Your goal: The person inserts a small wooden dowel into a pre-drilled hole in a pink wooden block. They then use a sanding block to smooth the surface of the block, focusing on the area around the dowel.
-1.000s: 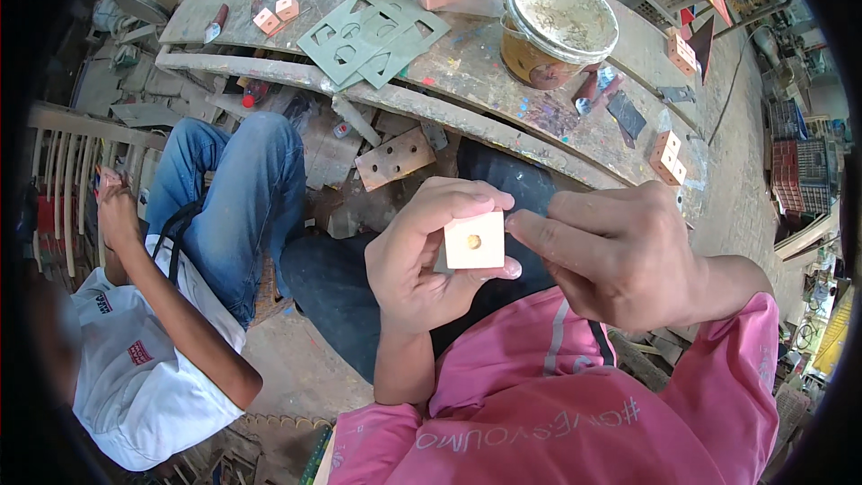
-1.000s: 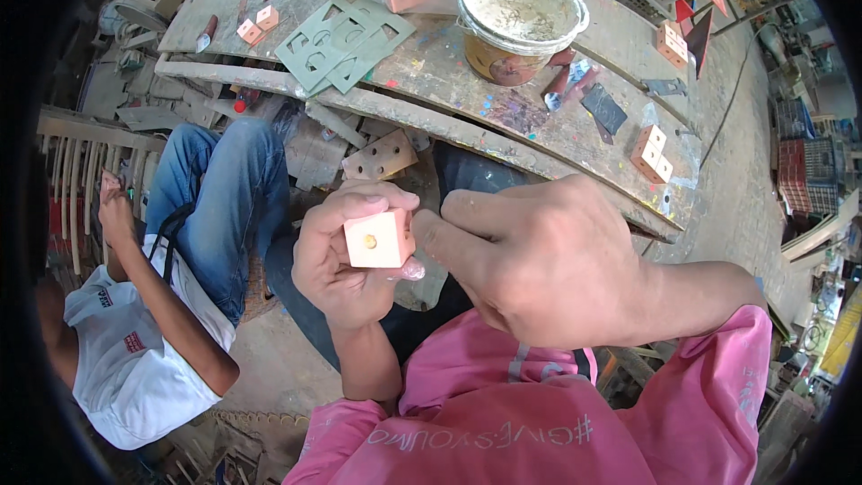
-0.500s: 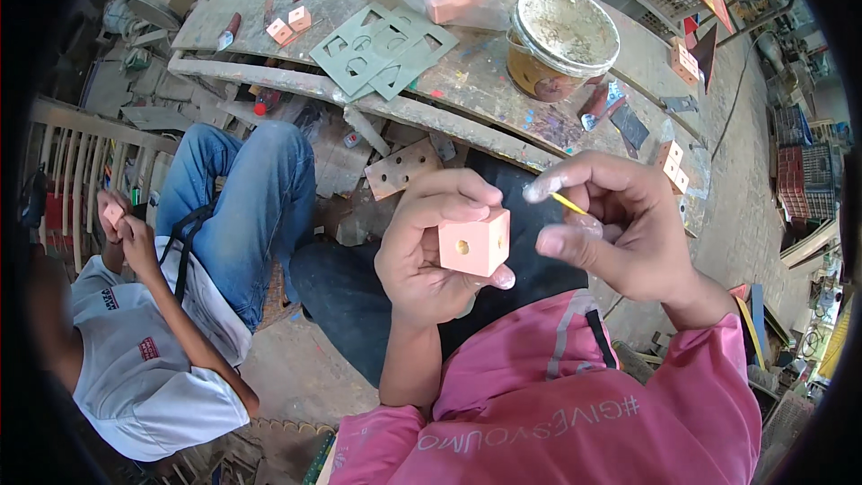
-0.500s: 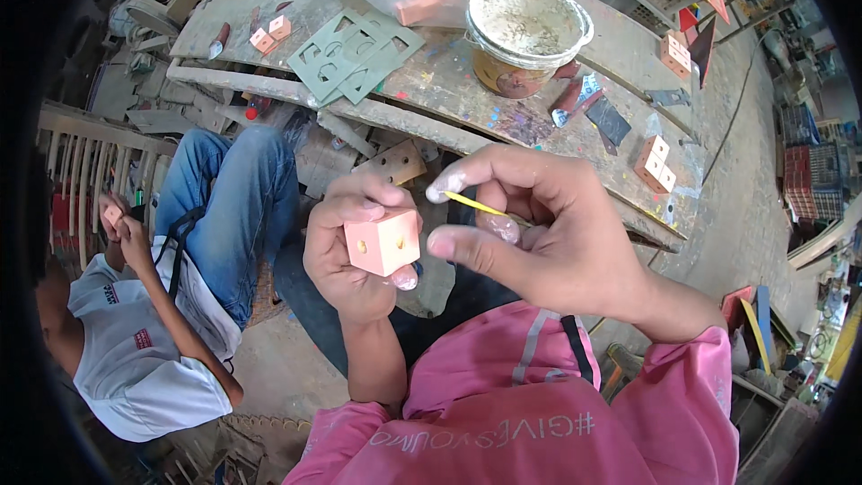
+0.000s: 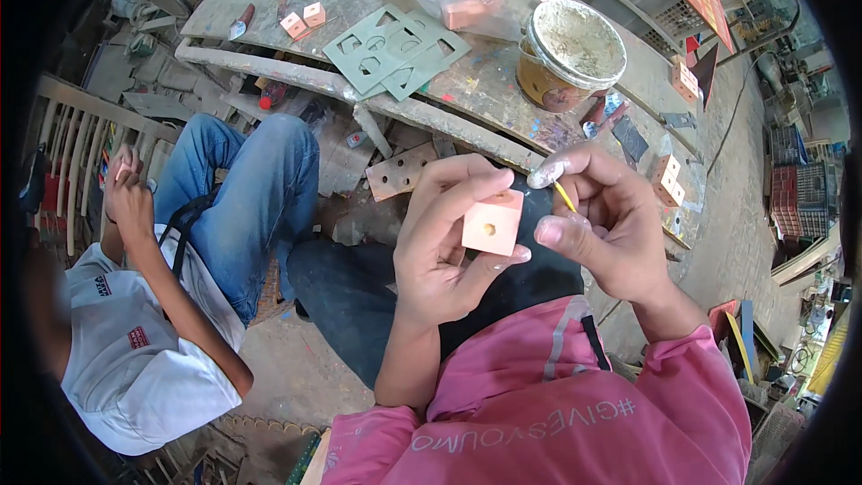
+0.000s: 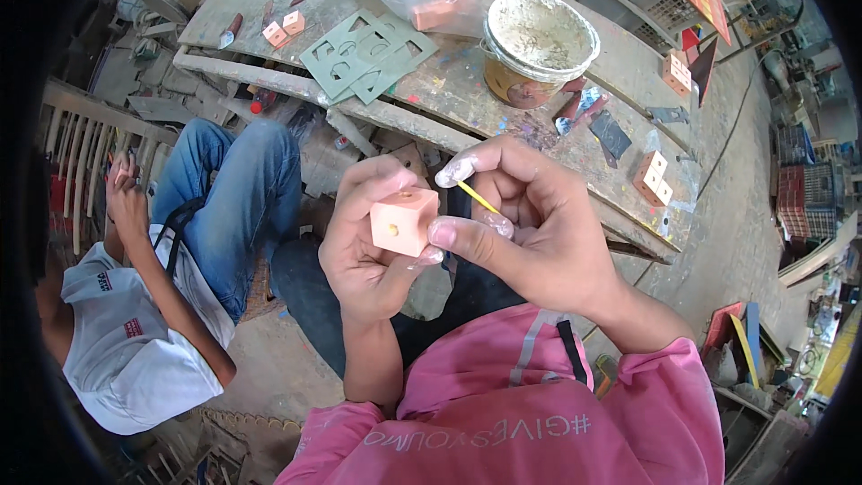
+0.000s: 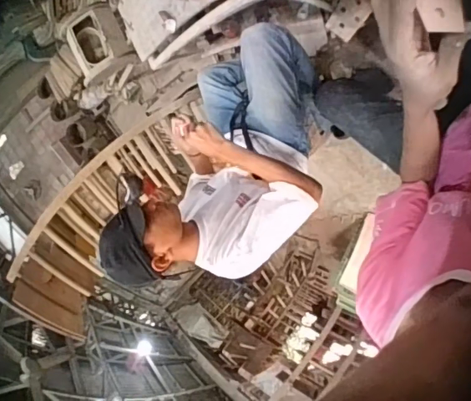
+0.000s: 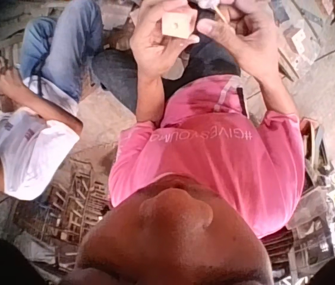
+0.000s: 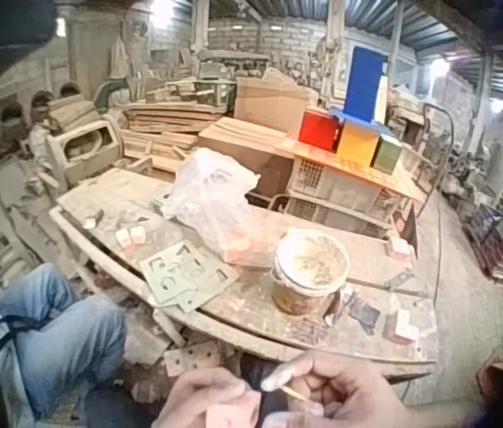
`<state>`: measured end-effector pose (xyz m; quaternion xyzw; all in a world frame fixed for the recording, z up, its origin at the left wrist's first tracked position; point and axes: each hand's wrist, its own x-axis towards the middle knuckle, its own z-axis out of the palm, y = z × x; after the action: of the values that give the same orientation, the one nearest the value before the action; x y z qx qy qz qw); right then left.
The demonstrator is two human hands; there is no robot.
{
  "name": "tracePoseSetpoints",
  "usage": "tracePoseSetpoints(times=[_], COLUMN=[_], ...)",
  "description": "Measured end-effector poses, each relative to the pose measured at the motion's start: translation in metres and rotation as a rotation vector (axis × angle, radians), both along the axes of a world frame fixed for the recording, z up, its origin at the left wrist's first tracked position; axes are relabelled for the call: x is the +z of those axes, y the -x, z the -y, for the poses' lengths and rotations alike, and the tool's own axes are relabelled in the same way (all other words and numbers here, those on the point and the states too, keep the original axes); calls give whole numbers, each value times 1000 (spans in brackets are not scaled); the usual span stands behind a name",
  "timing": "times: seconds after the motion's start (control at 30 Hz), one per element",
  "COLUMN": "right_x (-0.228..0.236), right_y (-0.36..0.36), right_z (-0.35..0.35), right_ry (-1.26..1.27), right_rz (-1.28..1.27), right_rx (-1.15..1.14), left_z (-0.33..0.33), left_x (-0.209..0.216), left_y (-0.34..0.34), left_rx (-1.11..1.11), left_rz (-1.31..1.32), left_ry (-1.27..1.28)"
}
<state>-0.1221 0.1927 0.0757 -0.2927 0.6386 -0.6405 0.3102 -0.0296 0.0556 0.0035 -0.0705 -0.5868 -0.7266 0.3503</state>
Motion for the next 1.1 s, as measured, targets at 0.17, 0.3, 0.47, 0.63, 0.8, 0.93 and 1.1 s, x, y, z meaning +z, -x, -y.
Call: tracePoseSetpoints(times=[0.17, 0.3, 0.47, 0.63, 0.8, 0.93, 1.1], right_x=[6, 13, 9, 0, -7, 5, 18], right_y=[-5, -5, -12, -17, -12, -18, -5], right_z=[1, -2, -1, -1, -2, 2, -2], right_ry=[2, -87, -98, -171, -57, 10, -56], right_rz=[176, 46, -27, -220, -659, -346, -807], right_rx=[-68, -26, -66, -107, -89, -119, 49], left_z=[2, -1, -5, -6, 0, 0, 4], left_x=[4, 2, 0, -6, -9, -21, -18], left_y=[-3, -3, 5, 10, 7, 3, 7], left_rx=[78, -11, -57, 26, -194, -259, -133], left_rz=[72, 40, -149, -199, -203, -224, -268], left_ry=[179, 14, -109, -32, -139, -335, -208])
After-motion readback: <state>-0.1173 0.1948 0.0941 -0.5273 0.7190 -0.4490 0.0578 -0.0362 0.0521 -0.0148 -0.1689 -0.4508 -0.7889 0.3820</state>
